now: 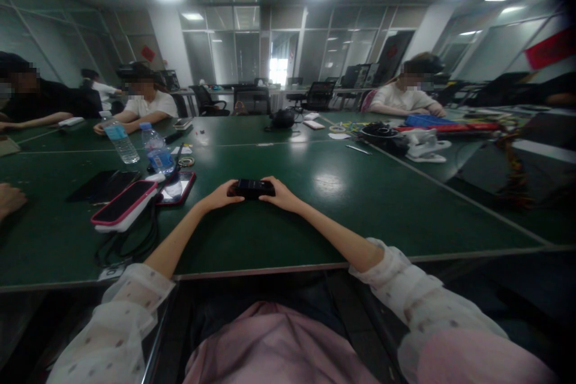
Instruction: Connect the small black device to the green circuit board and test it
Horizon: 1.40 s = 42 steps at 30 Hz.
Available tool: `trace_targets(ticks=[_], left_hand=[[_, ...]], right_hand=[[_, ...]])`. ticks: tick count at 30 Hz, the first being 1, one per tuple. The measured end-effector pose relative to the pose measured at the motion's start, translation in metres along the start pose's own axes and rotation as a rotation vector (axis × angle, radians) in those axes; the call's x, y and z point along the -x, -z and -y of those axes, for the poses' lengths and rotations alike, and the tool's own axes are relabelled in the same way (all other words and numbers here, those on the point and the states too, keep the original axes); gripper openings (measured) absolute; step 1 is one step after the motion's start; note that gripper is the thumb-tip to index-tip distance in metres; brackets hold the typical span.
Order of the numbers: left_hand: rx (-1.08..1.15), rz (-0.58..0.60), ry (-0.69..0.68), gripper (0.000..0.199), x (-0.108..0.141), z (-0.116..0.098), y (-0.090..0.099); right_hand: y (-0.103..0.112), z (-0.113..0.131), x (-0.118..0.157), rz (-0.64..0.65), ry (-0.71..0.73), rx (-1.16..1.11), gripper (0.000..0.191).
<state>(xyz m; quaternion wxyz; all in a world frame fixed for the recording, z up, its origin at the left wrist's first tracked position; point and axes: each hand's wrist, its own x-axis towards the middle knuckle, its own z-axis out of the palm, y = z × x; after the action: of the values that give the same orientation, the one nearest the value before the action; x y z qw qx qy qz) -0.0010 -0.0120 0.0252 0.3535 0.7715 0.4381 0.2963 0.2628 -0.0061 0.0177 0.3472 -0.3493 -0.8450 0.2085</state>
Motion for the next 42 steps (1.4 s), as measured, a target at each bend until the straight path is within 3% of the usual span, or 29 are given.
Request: trace_targets(ticks=[11, 15, 20, 28, 42], left_hand=[[0.055, -0.001, -0.021, 0.068, -0.003, 0.007, -0.001], [0.035, 0.018, -0.059, 0.067, -0.001, 0.002, -0.001], [0.029, 0.025, -0.057, 0.066, 0.000, 0.001, 0.000], [0.041, 0.025, -0.038, 0.069, -0.001, 0.005, 0.000], [0.050, 0.034, -0.045, 0.069, -0.001, 0.005, 0.000]], right_hand=[[0.009, -0.001, -0.008, -0.132, 0.005, -0.162, 0.051], [0.014, -0.011, -0.013, -0.309, -0.039, -0.198, 0.053], [0.017, -0.033, -0.013, -0.485, -0.180, 0.019, 0.051], [0.012, -0.048, -0.011, -0.418, -0.275, 0.186, 0.050], [0.009, -0.045, -0.011, -0.316, -0.388, 0.296, 0.049]])
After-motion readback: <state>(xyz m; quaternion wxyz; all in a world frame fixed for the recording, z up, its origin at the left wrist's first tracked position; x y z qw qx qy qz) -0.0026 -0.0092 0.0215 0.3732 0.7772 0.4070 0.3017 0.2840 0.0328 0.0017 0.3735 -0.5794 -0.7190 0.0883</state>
